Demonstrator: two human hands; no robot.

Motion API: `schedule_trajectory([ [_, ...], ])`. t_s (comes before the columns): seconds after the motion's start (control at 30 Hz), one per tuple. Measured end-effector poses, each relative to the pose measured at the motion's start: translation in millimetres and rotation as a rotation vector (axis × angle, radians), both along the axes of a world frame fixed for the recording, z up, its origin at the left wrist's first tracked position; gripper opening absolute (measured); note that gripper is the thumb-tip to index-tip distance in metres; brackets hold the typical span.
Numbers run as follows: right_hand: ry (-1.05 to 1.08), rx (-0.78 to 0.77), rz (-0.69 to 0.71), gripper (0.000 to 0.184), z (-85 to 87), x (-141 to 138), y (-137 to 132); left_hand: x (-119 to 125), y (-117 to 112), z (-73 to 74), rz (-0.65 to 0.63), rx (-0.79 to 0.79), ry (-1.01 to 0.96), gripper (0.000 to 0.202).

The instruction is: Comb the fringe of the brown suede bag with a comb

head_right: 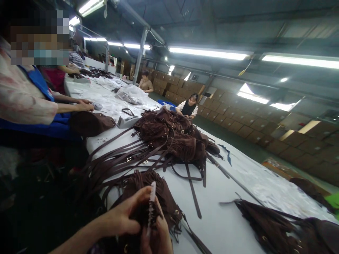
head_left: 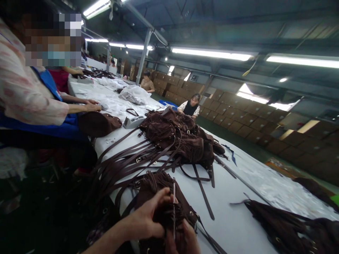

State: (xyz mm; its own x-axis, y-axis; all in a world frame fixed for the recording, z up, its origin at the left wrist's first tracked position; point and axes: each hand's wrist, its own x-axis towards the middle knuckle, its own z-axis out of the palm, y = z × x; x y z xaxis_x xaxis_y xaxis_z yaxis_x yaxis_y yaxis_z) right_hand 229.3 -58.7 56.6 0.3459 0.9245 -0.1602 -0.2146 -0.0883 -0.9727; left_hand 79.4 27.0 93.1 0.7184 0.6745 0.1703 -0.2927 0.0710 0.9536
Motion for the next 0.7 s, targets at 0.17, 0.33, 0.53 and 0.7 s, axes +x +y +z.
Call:
schedule_trajectory([
  [0.17,0.022,0.026,0.000,0.062,5.3,2.9,5.0,15.2,-7.1,-7.5,-0.079,0.216,0.294,0.071],
  [0.33,0.024,0.094,-0.084,0.056,-10.2,17.5,7.6,54.9,0.7,-36.2,0.046,0.469,0.833,0.021],
  [0.53,0.034,0.051,-0.208,0.046,-37.7,15.5,0.4,103.6,11.4,-56.0,0.230,0.604,1.092,0.045],
  [0.7,0.207,-0.065,-0.218,0.060,-37.3,15.8,-19.9,120.0,17.9,-58.0,0.256,0.579,1.099,0.043],
])
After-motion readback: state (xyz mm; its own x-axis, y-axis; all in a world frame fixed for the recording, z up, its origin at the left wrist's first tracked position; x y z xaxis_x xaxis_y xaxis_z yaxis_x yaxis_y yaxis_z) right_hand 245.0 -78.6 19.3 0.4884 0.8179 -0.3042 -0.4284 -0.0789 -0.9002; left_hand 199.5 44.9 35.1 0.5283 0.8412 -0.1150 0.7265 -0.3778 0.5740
